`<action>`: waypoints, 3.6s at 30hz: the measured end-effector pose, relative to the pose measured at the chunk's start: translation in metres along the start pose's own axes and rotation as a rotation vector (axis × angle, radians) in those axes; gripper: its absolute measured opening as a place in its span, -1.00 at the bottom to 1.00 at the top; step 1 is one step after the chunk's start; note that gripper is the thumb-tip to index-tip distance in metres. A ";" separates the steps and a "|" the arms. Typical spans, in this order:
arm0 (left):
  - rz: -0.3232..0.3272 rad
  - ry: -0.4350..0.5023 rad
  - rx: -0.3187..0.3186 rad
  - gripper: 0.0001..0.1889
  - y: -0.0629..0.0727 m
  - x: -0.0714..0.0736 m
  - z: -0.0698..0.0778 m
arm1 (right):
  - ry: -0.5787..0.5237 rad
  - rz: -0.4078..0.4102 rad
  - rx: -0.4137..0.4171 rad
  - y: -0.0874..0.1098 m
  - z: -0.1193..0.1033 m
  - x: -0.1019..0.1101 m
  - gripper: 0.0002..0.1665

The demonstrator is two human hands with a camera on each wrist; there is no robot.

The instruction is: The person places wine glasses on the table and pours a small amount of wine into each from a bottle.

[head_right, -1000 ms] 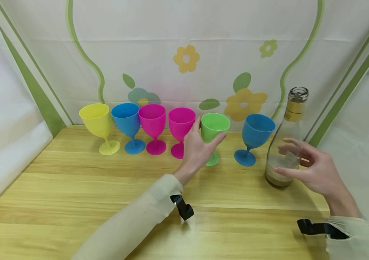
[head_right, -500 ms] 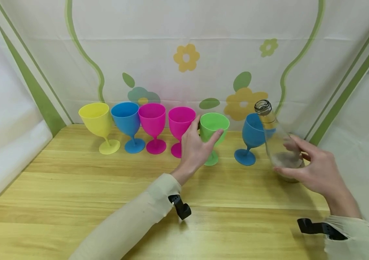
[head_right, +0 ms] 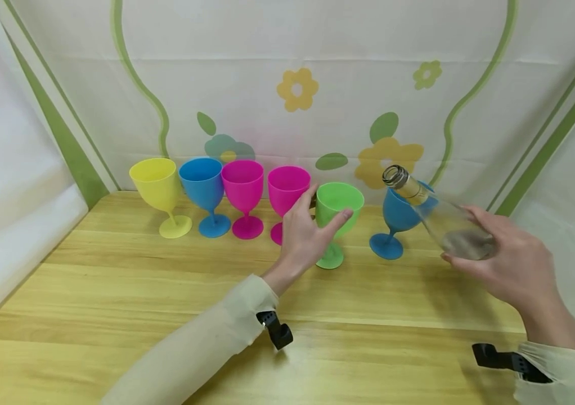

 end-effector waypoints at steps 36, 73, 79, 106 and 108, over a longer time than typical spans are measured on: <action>-0.060 0.052 -0.009 -0.10 0.022 0.020 0.000 | 0.156 0.185 0.077 -0.007 -0.021 0.008 0.24; -0.122 0.082 -0.020 -0.14 0.027 0.024 0.002 | 0.303 0.200 0.185 -0.007 -0.038 0.023 0.04; -0.133 0.089 -0.014 -0.13 0.026 0.023 0.003 | 0.310 0.225 0.205 -0.007 -0.040 0.024 0.04; -0.131 0.084 -0.046 -0.14 0.027 0.023 0.000 | 0.358 0.178 0.215 -0.007 -0.045 0.027 0.20; -0.130 0.084 -0.046 -0.15 0.027 0.023 0.000 | 0.358 0.178 0.214 -0.007 -0.046 0.027 0.19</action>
Point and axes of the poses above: each hand's wrist, its own y-axis away from the middle knuckle, its own x-axis out of the back of the hand, z = x × y, the point moved 5 cm from there along -y, towards the middle knuckle, and after that the axes turned 1 degree about -x, right-handed, at the moved point
